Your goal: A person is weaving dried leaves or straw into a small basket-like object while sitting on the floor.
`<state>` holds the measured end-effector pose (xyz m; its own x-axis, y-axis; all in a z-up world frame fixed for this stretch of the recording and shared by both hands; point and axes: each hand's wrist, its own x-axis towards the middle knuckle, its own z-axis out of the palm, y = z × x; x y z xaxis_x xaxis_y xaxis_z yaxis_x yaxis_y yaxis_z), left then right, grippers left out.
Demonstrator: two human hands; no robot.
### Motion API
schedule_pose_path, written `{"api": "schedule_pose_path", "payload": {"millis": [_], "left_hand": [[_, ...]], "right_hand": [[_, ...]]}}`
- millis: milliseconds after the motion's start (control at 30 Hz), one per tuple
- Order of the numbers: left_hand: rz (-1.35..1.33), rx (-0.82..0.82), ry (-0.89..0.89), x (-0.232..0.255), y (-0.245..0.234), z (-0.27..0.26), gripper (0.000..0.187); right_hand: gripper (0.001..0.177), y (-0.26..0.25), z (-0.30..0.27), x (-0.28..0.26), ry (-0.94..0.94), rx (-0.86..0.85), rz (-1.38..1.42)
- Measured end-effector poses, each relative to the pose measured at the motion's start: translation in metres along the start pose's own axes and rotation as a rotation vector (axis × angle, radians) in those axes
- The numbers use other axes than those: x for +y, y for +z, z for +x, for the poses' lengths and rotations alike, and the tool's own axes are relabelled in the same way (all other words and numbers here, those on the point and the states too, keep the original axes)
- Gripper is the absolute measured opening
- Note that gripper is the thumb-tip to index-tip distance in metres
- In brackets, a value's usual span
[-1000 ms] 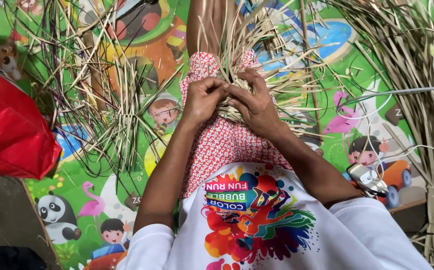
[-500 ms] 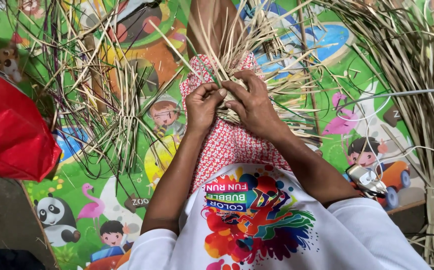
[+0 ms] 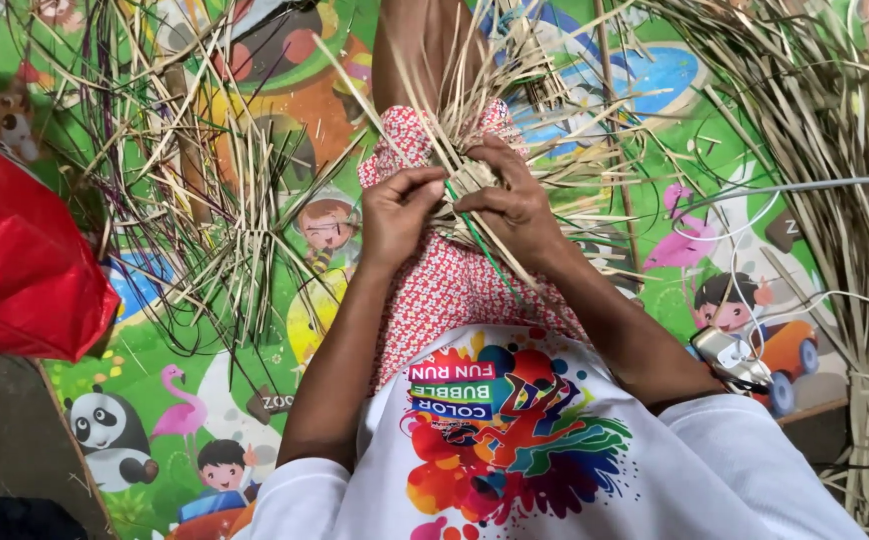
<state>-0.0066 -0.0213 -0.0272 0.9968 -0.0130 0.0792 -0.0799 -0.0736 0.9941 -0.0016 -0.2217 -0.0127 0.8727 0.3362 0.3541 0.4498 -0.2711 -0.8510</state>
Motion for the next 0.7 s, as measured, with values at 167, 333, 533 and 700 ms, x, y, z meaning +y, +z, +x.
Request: {"api": "schedule_pose_path", "payload": {"millis": [167,333,533,700], "left_hand": [[-0.232,0.045,-0.311,0.005,-0.004,-0.007,0.015],[-0.080,0.043,-0.246,0.003,0.008,-0.009,0.010],[-0.014,0.085,-0.173,0.000,0.024,-0.016,0.011],[-0.081,0.040,-0.141,0.012,0.027,-0.013,0.015]], "right_hand": [[0.024,0.002,-0.003,0.002,0.001,-0.016,0.048],[0.031,0.007,-0.007,0.018,-0.081,-0.011,-0.009],[0.035,0.005,-0.013,0.022,-0.151,-0.009,0.010],[0.035,0.009,-0.021,0.034,-0.181,-0.010,-0.005]]}}
